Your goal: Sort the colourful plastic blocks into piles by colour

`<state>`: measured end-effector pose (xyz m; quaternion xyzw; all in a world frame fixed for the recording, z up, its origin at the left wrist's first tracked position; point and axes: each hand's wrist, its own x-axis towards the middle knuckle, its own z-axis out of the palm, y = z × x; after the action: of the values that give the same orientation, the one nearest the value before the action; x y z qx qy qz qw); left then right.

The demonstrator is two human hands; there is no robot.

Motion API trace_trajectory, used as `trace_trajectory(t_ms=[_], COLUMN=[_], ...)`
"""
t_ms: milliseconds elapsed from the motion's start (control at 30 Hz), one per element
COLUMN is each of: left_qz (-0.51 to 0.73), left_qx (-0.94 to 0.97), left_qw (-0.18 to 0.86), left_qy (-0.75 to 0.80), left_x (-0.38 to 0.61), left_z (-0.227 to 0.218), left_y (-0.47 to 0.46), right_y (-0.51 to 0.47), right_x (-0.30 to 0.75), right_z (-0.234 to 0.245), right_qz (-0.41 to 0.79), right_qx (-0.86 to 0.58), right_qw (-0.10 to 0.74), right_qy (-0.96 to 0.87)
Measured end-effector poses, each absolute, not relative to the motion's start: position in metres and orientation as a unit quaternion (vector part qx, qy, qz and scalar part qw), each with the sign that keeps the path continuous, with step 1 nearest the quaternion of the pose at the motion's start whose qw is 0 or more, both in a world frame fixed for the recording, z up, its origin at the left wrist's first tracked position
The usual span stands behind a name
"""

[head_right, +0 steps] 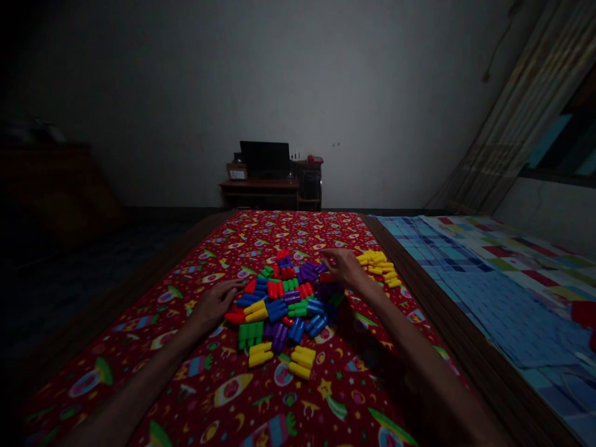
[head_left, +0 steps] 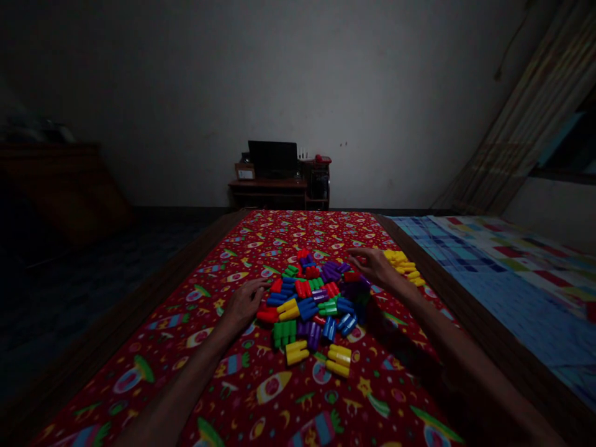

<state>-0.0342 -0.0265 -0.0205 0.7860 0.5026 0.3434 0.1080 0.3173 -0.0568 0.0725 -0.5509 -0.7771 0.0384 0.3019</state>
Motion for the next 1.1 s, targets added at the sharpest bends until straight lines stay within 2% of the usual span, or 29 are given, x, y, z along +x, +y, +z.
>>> trace_trajectory(t_ms=[100,167,267,333,467,600,667,733,833,900,1000,1100], left_qz=[0.340,0.340,0.344,0.349,0.351,0.352,0.353,0.348,0.342,0.344,0.344,0.340], left_qx=[0.785,0.785,0.783,0.782,0.782,0.779,0.781,0.784,0.786,0.784,0.782,0.784], left_qw=[0.112,0.116,0.121,0.121,0.122,0.127,0.125,0.123,0.122,0.120,0.115,0.114], left_qy=[0.506,0.506,0.503,0.502,0.500,0.502,0.500,0.499,0.501,0.503,0.507,0.507], left_x=[-0.033,-0.032,-0.032,-0.032,-0.033,-0.034,-0.034,-0.034,-0.034,-0.035,-0.035,-0.035], left_z=[-0.016,-0.015,-0.014,-0.015,-0.017,-0.020,-0.021,-0.021,-0.021,-0.021,-0.021,-0.022], left_y=[-0.030,-0.031,-0.031,-0.031,-0.030,-0.027,-0.025,-0.025,-0.026,-0.027,-0.027,-0.026], right_y=[-0.074,-0.083,-0.089,-0.088,-0.073,-0.050,-0.044,-0.043,-0.047,-0.049,-0.049,-0.048], right_x=[0.251,0.217,0.189,0.188,0.218,0.283,0.323,0.362,0.407,0.424,0.430,0.409], right_z=[0.072,0.065,0.053,0.050,0.063,0.084,0.087,0.083,0.068,0.058,0.053,0.064], right_qz=[0.124,0.113,0.100,0.118,0.179,0.108,0.041,-0.006,-0.018,-0.020,-0.051,-0.080], right_qx=[-0.406,-0.349,-0.302,-0.303,-0.396,-0.544,-0.620,-0.676,-0.730,-0.751,-0.774,-0.757], right_qw=[0.262,0.238,0.199,0.212,0.316,0.402,0.377,0.297,0.197,0.168,0.185,0.256], right_qy=[-0.867,-0.899,-0.927,-0.921,-0.843,-0.729,-0.687,-0.675,-0.654,-0.639,-0.603,-0.595])
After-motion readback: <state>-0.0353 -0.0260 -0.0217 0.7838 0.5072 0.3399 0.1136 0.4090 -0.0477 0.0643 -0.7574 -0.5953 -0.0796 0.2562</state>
